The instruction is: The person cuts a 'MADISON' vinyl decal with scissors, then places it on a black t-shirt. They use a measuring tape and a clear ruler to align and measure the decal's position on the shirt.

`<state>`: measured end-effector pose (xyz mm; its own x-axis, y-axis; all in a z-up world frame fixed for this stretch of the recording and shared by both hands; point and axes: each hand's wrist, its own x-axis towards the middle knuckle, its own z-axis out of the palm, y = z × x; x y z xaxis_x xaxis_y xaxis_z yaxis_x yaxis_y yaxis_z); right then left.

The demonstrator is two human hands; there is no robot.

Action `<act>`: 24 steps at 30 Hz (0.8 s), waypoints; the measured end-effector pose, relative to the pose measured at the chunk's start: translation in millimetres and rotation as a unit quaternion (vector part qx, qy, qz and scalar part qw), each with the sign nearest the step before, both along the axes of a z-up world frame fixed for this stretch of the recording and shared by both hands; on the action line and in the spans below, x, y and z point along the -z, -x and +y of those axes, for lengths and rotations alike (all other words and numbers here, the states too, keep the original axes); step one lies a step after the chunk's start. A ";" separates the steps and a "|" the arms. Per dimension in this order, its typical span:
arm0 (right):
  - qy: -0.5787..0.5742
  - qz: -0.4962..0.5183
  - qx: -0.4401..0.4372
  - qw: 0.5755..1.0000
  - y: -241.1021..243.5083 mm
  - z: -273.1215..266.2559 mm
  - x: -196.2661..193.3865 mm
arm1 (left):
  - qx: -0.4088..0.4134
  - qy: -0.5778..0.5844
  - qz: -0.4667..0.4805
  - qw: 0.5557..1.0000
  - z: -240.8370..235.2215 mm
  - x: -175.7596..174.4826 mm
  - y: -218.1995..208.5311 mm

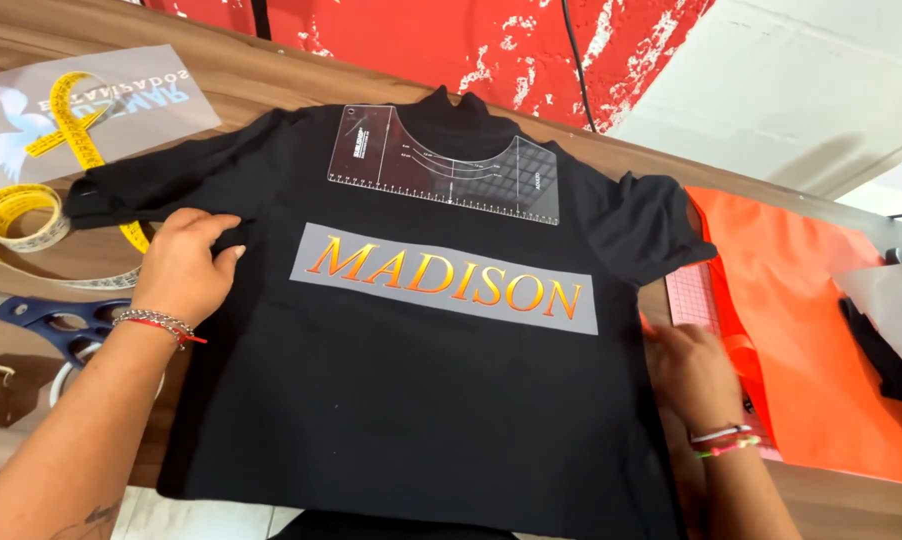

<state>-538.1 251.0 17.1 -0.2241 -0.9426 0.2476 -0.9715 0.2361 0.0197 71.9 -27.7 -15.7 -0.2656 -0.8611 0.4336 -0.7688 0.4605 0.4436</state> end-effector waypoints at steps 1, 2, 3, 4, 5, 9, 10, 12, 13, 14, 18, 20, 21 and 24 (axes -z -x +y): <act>-0.001 0.000 -0.001 1.000 11.8 3.5 2.2 | -0.001 -0.001 0.000 1.000 -1.7 1.0 -0.4; -0.001 0.038 0.030 0.999 23.4 5.6 4.5 | 0.003 0.010 -0.012 1.000 -0.9 2.7 -2.7; -0.001 0.076 0.060 0.995 34.3 7.7 6.8 | 0.006 0.020 -0.024 0.999 -0.1 4.2 -5.7; -0.002 0.074 0.052 0.996 46.7 14.6 12.4 | -0.002 0.018 -0.026 0.999 -0.9 5.9 -2.3; 0.004 0.144 0.074 0.987 57.7 21.5 17.8 | 0.016 0.025 -0.032 0.999 -1.6 7.5 -0.5; -0.094 0.421 0.172 0.886 104.7 25.2 44.9 | 0.033 0.031 -0.065 0.997 1.2 -0.8 -0.7; -0.084 0.420 0.158 0.890 115.3 19.9 41.4 | 0.016 0.033 -0.068 0.997 9.4 -9.6 -2.1; -0.282 0.274 0.211 0.895 142.2 17.2 34.8 | -0.017 0.042 -0.082 0.996 21.5 -24.3 5.9; -0.279 0.275 0.204 0.897 224.6 12.7 82.7 | -0.025 0.042 -0.084 0.995 30.5 -31.9 5.1; -0.121 0.135 0.119 0.976 289.2 21.6 125.1 | -0.020 0.079 -0.094 0.992 38.5 -38.6 8.4; -0.043 0.204 0.030 0.978 287.2 41.9 125.1 | 0.068 0.118 -0.122 0.983 72.2 -55.3 37.6; -0.048 0.099 0.003 0.994 131.5 5.2 50.2 | 0.101 0.061 -0.122 0.985 78.1 -34.8 53.1; -0.049 -0.010 -0.027 0.998 33.0 19.5 -38.8 | 0.129 0.005 -0.125 0.984 82.1 -23.9 63.5; -0.048 -0.070 -0.169 0.982 -42.2 -11.3 -20.8 | 0.133 -0.002 -0.150 0.980 88.2 -19.4 78.1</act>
<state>-495.9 239.7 37.9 0.0794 -0.9865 0.1429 -0.9889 -0.0960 -0.1135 -6.2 60.6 3.7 -0.5959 -0.7458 0.2979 -0.7176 0.6610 0.2194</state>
